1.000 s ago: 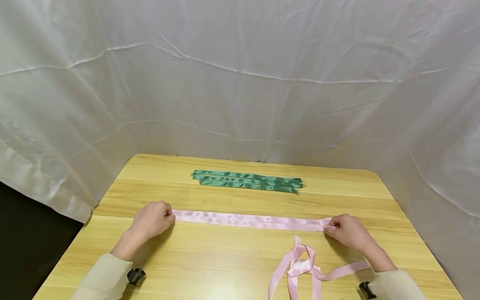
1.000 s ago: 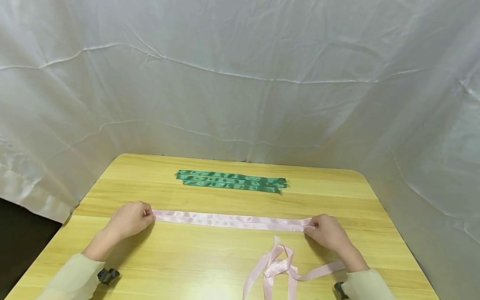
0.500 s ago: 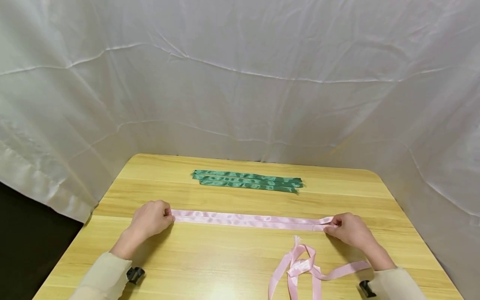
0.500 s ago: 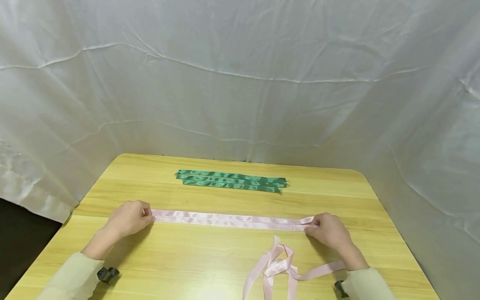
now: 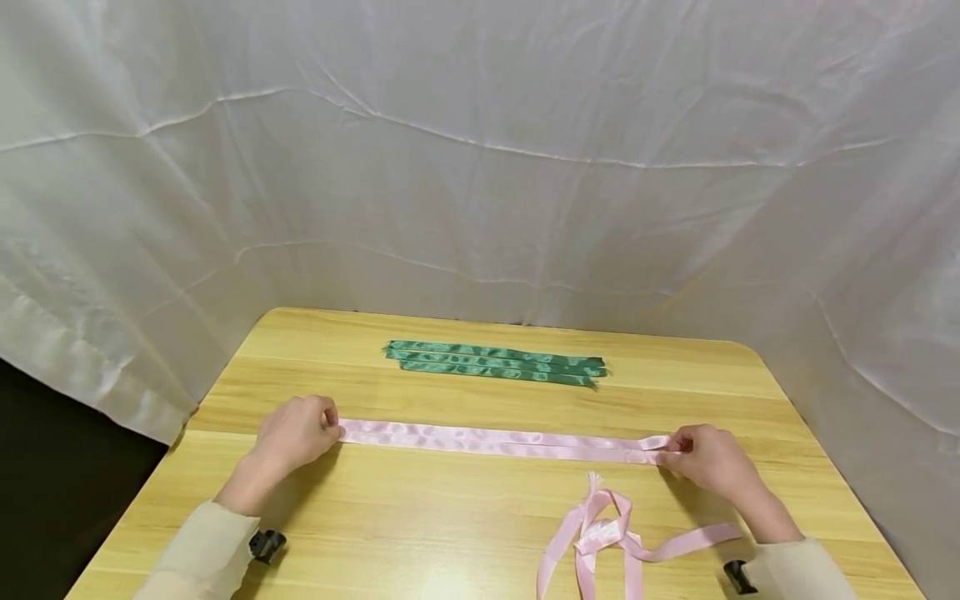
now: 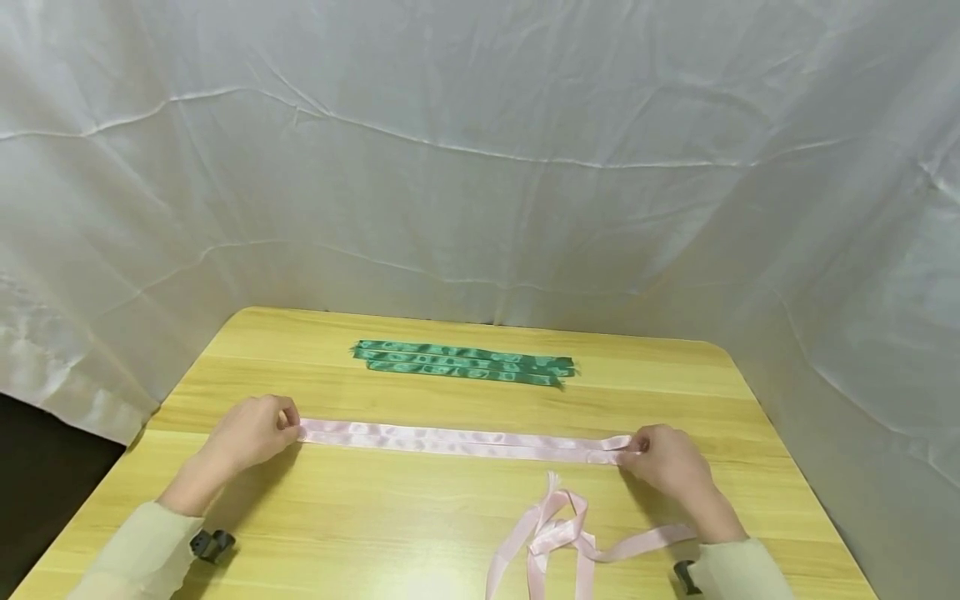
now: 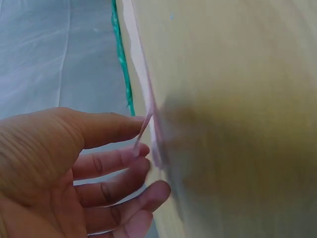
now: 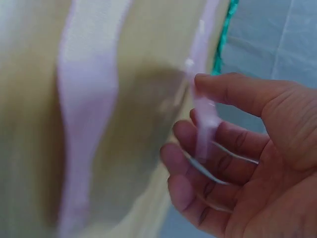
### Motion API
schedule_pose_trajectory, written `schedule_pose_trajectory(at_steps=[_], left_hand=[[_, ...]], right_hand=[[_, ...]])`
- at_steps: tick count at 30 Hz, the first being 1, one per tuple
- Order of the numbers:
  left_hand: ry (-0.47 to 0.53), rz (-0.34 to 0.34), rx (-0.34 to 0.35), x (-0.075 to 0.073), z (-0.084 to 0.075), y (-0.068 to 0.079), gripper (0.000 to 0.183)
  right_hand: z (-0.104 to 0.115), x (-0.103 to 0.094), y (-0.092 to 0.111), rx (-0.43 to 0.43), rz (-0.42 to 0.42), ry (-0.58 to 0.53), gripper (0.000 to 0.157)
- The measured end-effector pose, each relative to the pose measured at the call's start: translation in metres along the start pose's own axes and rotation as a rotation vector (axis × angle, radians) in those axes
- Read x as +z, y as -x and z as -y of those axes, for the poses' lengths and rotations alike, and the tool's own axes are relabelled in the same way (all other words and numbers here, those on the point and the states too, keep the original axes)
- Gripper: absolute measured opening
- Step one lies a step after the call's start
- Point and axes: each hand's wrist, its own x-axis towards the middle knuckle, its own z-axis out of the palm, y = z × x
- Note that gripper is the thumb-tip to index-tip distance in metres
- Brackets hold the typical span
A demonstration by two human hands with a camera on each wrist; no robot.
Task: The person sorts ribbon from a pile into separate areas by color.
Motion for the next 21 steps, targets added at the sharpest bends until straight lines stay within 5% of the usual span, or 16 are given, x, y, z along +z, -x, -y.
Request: schedule_pose_trajectory(at_steps=[6, 12, 21], left_hand=[[-0.021, -0.088, -0.001, -0.012, -0.001, 0.000, 0.034], [-0.093, -0.223, 0.084, -0.010, -0.019, 0.002, 0.030], [-0.067, -0.290, 0.238, 0.012, -0.071, 0.008, 0.026]], right_hand=[[-0.004, -0.023, 0.001, -0.008, -0.053, 0.045, 0.037], [-0.001, -0.025, 0.003, -0.068, -0.136, 0.057, 0.039], [0.038, 0.010, 0.016, -0.388, -0.347, 0.012, 0.016]])
